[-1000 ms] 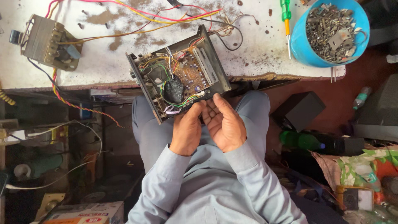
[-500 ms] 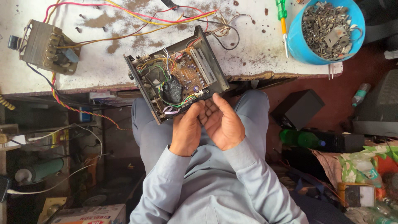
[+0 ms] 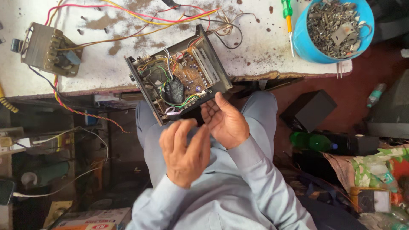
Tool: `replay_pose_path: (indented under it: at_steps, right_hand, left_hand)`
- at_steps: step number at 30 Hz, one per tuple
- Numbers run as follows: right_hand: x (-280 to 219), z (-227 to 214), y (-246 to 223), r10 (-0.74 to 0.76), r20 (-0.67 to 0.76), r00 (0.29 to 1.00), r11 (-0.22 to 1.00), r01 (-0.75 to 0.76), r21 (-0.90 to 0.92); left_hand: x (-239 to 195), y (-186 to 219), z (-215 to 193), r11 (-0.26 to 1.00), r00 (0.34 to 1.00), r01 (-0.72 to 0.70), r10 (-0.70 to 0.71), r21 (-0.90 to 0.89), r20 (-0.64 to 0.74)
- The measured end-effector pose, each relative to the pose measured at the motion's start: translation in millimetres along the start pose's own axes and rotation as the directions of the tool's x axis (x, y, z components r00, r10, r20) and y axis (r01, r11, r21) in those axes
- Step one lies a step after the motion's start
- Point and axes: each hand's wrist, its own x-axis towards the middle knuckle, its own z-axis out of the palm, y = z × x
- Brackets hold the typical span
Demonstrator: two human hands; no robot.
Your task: The person works on an open electronic device held on their lap, using a screwdriver to adjust internal components and handling small parts from a nearby container. They connect wires and manipulate components within the device's casing.
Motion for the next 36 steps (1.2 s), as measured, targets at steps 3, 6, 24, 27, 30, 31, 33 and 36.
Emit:
replay_pose_path:
  at_steps: [3,6,24,27,30,31,33,36]
  right_hand:
    - [-3.8,2.9,2.1,-0.047,0.127,0.991,0.996,0.056,-0.065]
    - [-6.0,6.0,0.3,-0.012,0.107,0.994,0.991,0.026,-0.135]
    - [-0.6,-9.0,-1.6,-0.019,0.184,0.983,0.994,0.039,-0.104]
    - [-1.3,-5.3,-1.3,-0.033,0.159,0.987,0.992,0.051,-0.112]
    - [-3.8,-1.3,-1.9,-0.046,0.139,0.989,0.992,0.062,-0.111]
    - [-4.6,-0.2,-2.2,-0.041,0.148,0.988,0.992,0.057,-0.108]
    - [-5.5,1.6,-2.3,-0.029,0.166,0.986,0.994,0.047,-0.103]
    - [-4.9,1.1,-1.9,-0.032,0.151,0.988,0.994,0.047,-0.094]
  left_hand:
    - [16.4,-9.1,5.5,0.949,0.981,-0.193,0.192,0.249,0.029]
    - [36.2,-17.0,12.4,0.910,0.955,-0.295,0.266,0.292,0.135]
    - [49.1,-16.8,25.9,0.915,0.920,-0.346,0.287,0.207,0.267]
    - [48.2,-20.3,26.3,0.915,0.908,-0.363,0.304,0.176,0.290]
    - [47.2,-24.0,28.0,0.935,0.917,-0.337,0.300,0.109,0.263]
    - [47.3,-25.0,29.0,0.943,0.923,-0.322,0.295,0.079,0.248]
    - [47.4,-25.8,30.0,0.949,0.930,-0.310,0.288,0.063,0.229]
    - [47.3,-25.4,30.0,0.955,0.934,-0.292,0.272,0.056,0.231]
